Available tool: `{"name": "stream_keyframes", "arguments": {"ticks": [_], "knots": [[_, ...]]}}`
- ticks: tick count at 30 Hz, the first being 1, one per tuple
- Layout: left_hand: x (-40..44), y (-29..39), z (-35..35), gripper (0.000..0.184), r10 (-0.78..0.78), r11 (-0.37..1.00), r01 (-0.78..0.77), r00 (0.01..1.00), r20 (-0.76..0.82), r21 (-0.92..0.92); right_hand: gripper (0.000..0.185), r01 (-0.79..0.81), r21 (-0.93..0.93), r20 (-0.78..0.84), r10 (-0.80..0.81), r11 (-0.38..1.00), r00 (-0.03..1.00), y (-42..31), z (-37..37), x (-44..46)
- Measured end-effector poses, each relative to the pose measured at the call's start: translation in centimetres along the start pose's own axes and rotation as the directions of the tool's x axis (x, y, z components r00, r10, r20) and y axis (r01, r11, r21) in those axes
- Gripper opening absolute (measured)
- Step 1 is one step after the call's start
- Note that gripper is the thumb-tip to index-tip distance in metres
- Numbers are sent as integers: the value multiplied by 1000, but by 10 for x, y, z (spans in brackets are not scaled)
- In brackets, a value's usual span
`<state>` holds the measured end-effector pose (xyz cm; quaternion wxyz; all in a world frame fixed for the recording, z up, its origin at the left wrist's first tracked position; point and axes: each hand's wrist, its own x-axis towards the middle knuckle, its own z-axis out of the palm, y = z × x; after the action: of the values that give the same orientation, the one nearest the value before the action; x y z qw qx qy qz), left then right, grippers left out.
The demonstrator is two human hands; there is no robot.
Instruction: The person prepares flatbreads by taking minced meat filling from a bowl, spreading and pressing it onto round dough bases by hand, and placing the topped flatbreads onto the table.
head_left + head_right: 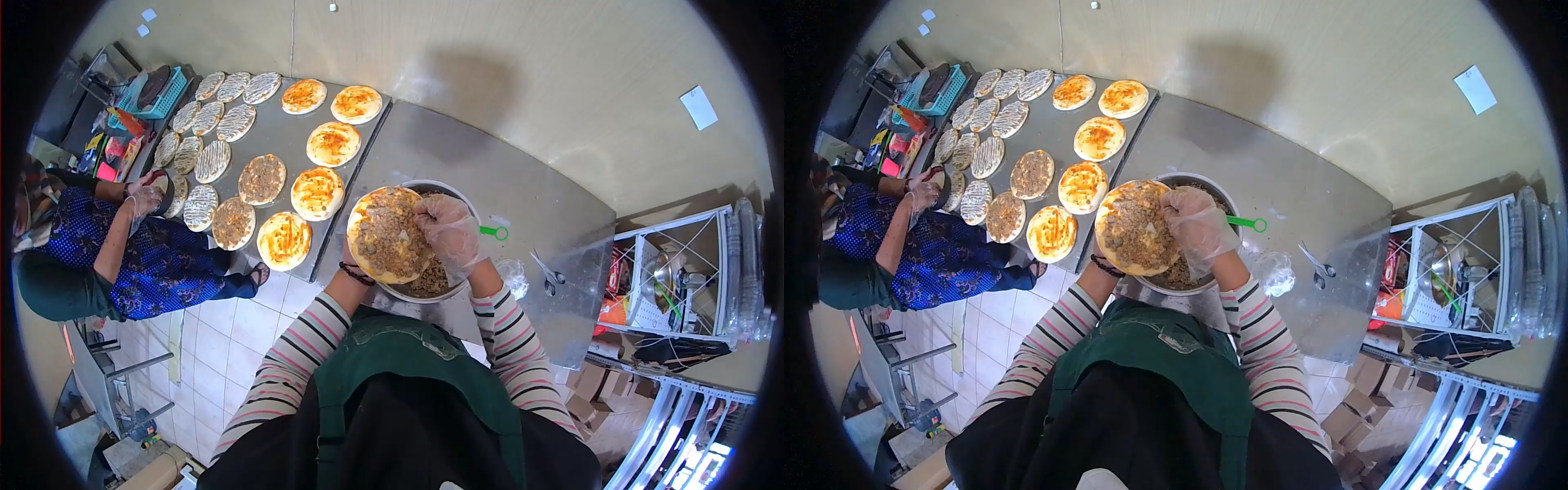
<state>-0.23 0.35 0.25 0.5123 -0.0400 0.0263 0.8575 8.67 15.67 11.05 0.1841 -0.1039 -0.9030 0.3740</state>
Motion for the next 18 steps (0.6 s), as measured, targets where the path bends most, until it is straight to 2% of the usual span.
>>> {"name": "stream_keyframes", "arguments": {"ticks": [3, 5, 6, 8, 9, 11, 12, 14, 15, 17, 18], "knots": [[-1, 3, 4, 48, -1, 999, 0, 1000, 9, 45, 12, -49, 80, 22, 48, 996, 999, -2, -6, 10], [-2, 0, 4, 49, -4, 998, 4, 1000, 9, 58, 12, 58, 18, 91, -59, 998, 994, -5, -12, 16], [-1, -2, 1, 48, -18, 999, 17, 1000, 14, 41, 12, 54, 17, 90, -55, 998, 994, -3, -8, 15], [4, -2, -2, 47, -34, 999, 33, 999, 27, 29, 11, -39, -89, 123, 50, 995, 991, 1, 4, 18], [6, -2, -3, 47, -46, 999, 45, 998, 49, 18, 11, -36, -88, 122, 46, 995, 991, -5, 1, 21], [6, -2, -4, 47, -64, 998, 65, 994, 87, -7, 12, -150, 39, 133, 144, 988, 981, -18, -4, 25], [5, -2, -5, 46, -74, 997, 77, 992, 104, -21, 12, -152, 41, 137, 145, 988, 980, -13, 3, 23], [6, -2, -5, 46, -100, 993, 107, 984, 145, -41, 14, 3, -105, 102, 8, 994, 995, 0, 18, 21], [6, -2, 0, 46, -99, 994, 106, 984, 147, -39, 14, 6, -105, 101, 5, 994, 995, -6, 15, 25], [5, -2, 9, 46, -76, 997, 76, 997, 17, -29, 16, -64, -28, 218, 69, 998, 973, -16, 8, 31], [4, -4, 9, 46, -75, 997, 75, 997, 12, -31, 16, -67, -26, 222, 71, 997, 972, -14, 12, 29]]}}
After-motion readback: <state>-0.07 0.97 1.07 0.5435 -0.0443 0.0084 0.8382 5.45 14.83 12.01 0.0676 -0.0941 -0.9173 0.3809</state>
